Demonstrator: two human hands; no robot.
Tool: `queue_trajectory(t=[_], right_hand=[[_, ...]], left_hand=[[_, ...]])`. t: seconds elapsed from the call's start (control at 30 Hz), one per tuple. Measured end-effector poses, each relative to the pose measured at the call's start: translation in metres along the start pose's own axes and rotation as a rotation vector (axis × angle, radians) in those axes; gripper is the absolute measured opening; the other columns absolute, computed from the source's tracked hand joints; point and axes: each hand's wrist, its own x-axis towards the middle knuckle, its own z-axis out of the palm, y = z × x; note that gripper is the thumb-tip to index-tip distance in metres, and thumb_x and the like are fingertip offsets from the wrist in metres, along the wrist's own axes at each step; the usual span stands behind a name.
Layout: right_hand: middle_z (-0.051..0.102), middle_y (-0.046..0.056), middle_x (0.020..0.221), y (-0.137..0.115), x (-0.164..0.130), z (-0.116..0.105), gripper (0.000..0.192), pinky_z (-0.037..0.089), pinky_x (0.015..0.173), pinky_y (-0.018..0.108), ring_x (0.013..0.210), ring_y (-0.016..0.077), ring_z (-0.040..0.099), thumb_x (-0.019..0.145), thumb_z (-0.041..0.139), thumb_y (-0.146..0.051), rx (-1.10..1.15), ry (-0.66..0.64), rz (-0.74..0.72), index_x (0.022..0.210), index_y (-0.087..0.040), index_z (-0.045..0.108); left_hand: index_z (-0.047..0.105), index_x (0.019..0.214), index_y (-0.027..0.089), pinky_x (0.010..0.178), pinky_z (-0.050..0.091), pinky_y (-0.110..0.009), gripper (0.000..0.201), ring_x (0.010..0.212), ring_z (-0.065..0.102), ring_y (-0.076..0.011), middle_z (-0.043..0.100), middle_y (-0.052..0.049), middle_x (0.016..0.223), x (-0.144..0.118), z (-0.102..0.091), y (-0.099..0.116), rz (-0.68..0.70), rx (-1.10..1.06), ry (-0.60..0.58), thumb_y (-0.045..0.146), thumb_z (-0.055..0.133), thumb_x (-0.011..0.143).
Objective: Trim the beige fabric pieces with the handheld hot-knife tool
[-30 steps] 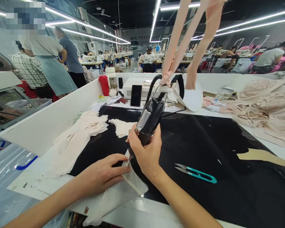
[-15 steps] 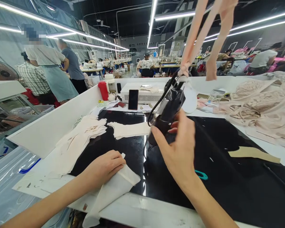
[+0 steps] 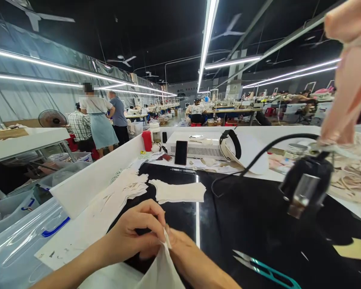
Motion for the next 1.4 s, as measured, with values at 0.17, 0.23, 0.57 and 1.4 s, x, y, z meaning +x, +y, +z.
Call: queue_trajectory(t=[0.17, 0.23, 0.57, 1.4], right_hand=[[0.051, -0.004, 0.059, -0.005, 0.013, -0.002, 0.061, 0.039, 0.061, 0.025, 0.054, 0.0099, 0.041, 0.079, 0.067, -0.082, 0.077, -0.056, 0.025, 0.078, -0.021, 0.067], [0.057, -0.002, 0.072, -0.01, 0.02, -0.013, 0.057, 0.034, 0.059, 0.022, 0.06, 0.0089, 0.042, 0.078, 0.076, -0.074, -0.005, 0.034, 0.03, 0.092, -0.019, 0.07], [0.055, -0.001, 0.075, -0.019, 0.054, -0.055, 0.065, 0.036, 0.062, 0.026, 0.068, 0.0139, 0.046, 0.084, 0.058, -0.082, -0.425, -0.004, 0.033, 0.091, -0.018, 0.064], [0.071, 0.011, 0.113, -0.003, 0.078, -0.193, 0.032, 0.047, 0.099, 0.049, 0.11, 0.0335, 0.062, 0.083, 0.057, -0.035, -1.22, 0.521, -0.186, 0.108, -0.021, 0.072]], left_hand=[[0.072, 0.078, 0.019, 0.089, 0.053, -0.029, 0.028, 0.094, 0.06, -0.0162, 0.059, -0.004, 0.101, -0.013, -0.011, -0.026, -0.129, -0.235, 0.306, 0.043, 0.085, 0.085], [0.069, 0.089, 0.02, 0.084, 0.052, -0.026, 0.031, 0.091, 0.06, -0.0145, 0.059, -0.002, 0.098, -0.021, -0.01, -0.042, -0.305, -0.415, 0.369, 0.047, 0.085, 0.085], [0.052, 0.133, 0.019, 0.075, 0.052, -0.029, 0.073, 0.082, 0.064, -0.0164, 0.062, -0.004, 0.093, -0.004, 0.012, -0.079, -0.732, -0.667, 0.265, 0.064, 0.078, 0.082], [0.056, 0.141, 0.014, 0.093, 0.051, -0.041, 0.042, 0.099, 0.064, -0.0267, 0.063, -0.011, 0.112, 0.055, -0.016, -0.12, -0.571, 0.736, 0.156, 0.022, 0.053, 0.099]])
